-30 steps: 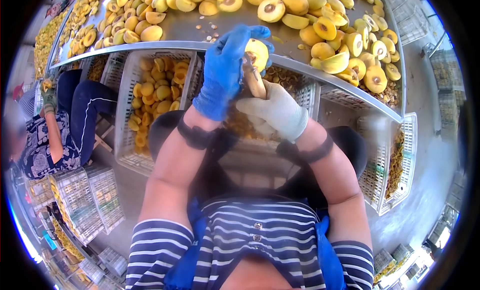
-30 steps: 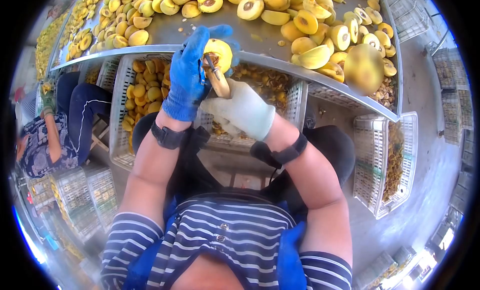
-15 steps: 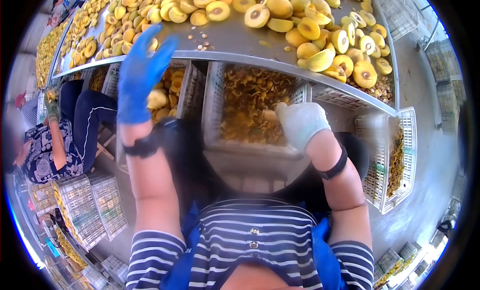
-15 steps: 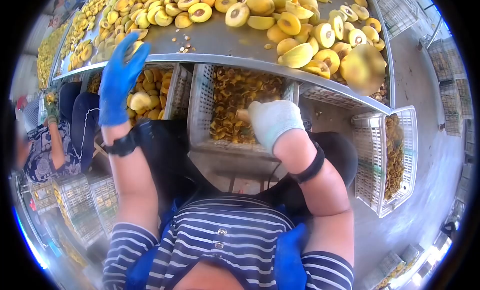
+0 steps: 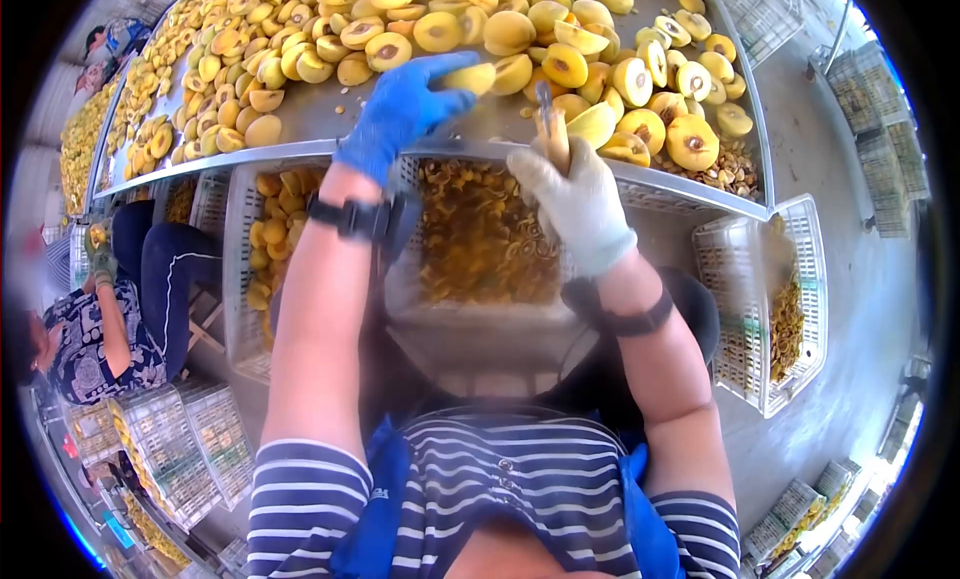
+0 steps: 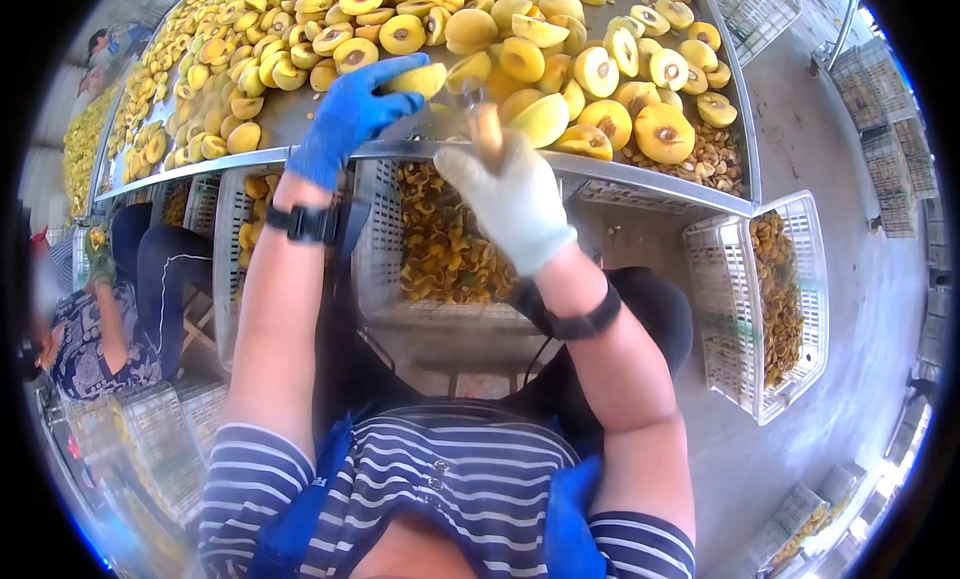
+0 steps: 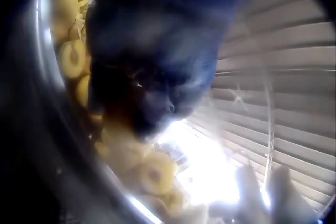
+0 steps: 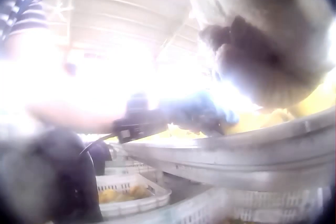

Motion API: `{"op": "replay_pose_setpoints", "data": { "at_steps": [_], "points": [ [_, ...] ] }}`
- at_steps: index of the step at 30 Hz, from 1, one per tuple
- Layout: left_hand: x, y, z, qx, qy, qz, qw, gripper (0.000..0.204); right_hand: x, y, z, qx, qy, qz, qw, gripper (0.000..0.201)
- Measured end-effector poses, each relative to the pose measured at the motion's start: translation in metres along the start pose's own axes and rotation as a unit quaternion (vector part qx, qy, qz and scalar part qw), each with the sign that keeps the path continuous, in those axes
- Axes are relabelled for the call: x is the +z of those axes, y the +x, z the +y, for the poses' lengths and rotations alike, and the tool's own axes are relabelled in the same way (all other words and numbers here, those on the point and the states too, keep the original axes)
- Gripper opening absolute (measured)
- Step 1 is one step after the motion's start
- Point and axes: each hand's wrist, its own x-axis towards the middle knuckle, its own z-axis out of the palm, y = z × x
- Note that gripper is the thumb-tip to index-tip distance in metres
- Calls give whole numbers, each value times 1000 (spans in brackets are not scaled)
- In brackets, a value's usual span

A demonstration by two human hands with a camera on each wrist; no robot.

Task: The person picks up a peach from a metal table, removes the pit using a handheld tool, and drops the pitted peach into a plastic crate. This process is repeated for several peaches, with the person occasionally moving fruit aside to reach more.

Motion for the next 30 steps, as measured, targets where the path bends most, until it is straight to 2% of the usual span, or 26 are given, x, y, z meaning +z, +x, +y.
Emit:
{"op": "replay_pose_setpoints", "data": {
  "at_steps": [1,2,3,4,5,6,7,8,9,10,11,12,13,14,15,16,17,22,24,25,27,28,30],
  "points": [
    [6,-18,6,0,-1,0,1000,49,5,3,-3,18,86,-16,996,40],
    [13,-35,12,136,92,71,984,54,12,6,-3,19,84,-16,996,40],
    [19,-51,17,267,183,139,936,59,20,8,-2,32,161,-15,986,38],
    [21,-67,25,266,181,140,936,59,25,7,-1,43,237,-14,970,36],
    [22,-82,35,215,39,126,968,62,24,2,-5,38,261,-46,963,31],
    [20,-91,38,159,-103,111,976,66,23,-1,-7,39,257,-50,964,31],
    [11,-95,33,147,-112,150,971,71,23,-2,-9,30,250,-69,965,30],
    [9,-95,27,145,-109,154,971,71,25,-2,-11,22,244,-90,965,29],
    [9,-96,16,70,-283,107,950,65,29,-1,-12,35,236,-115,964,30],
    [13,-98,6,-4,-448,59,892,63,34,1,-6,38,234,-123,964,30],
    [21,-102,3,271,-245,110,924,63,39,6,4,-31,101,-78,991,31],
    [24,-100,0,268,-244,116,925,63,44,10,11,-99,-32,-30,994,33],
    [25,-98,0,252,-254,129,925,60,48,9,12,-225,-186,60,955,36],
    [22,-95,0,239,-263,143,924,58,49,6,11,-227,-186,55,955,36],
    [17,-95,1,188,-257,131,939,53,48,1,8,-216,-210,21,953,34],
    [14,-94,2,185,-258,133,939,53,46,-4,5,-202,-234,-14,951,33],
    [13,-93,1,202,-241,136,940,51,49,-7,2,-153,-268,-34,951,35],
    [17,-84,1,250,-247,144,925,44,58,-3,6,-117,-293,-42,948,28],
    [15,-88,14,133,-262,135,946,38,61,-4,6,-96,-292,-56,950,29],
    [13,-89,20,132,-262,134,947,38,62,-5,7,-94,-291,-56,950,29],
    [9,-93,27,68,-326,144,932,33,65,-7,11,-104,-185,-106,972,22],
    [10,-92,25,66,-327,144,932,33,66,-7,13,-103,-184,-107,972,22],
    [13,-89,20,-6,-472,132,871,31,66,-7,15,-67,-155,-125,978,24]
  ]
}}
